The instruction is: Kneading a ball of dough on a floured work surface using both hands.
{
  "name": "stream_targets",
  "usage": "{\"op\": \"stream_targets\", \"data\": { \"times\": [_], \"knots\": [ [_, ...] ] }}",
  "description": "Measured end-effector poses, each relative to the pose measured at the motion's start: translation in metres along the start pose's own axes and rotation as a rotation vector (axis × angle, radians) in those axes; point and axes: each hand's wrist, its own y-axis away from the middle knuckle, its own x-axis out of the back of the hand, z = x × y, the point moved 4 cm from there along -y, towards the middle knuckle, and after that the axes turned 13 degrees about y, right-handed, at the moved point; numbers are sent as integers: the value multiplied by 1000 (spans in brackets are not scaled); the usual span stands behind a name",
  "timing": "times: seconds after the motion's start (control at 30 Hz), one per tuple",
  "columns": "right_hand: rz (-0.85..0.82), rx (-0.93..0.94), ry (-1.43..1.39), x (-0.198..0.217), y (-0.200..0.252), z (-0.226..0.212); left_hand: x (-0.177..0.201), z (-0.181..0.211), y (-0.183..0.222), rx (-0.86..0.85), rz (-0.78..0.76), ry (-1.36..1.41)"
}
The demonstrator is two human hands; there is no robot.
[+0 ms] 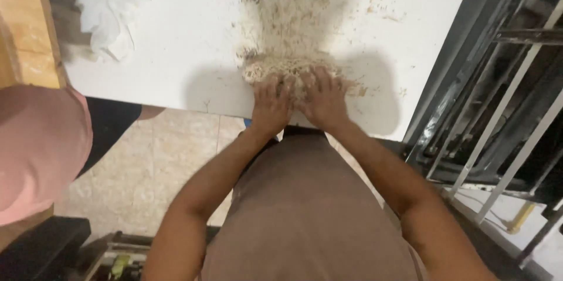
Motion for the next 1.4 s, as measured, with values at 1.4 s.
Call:
{"op": "stream_targets", "data": {
  "times": [1.4],
  "knots": [
    [-458, -92, -46, -66, -77, 51, -15, -69, -83, 348, -603, -116]
  ]
}}
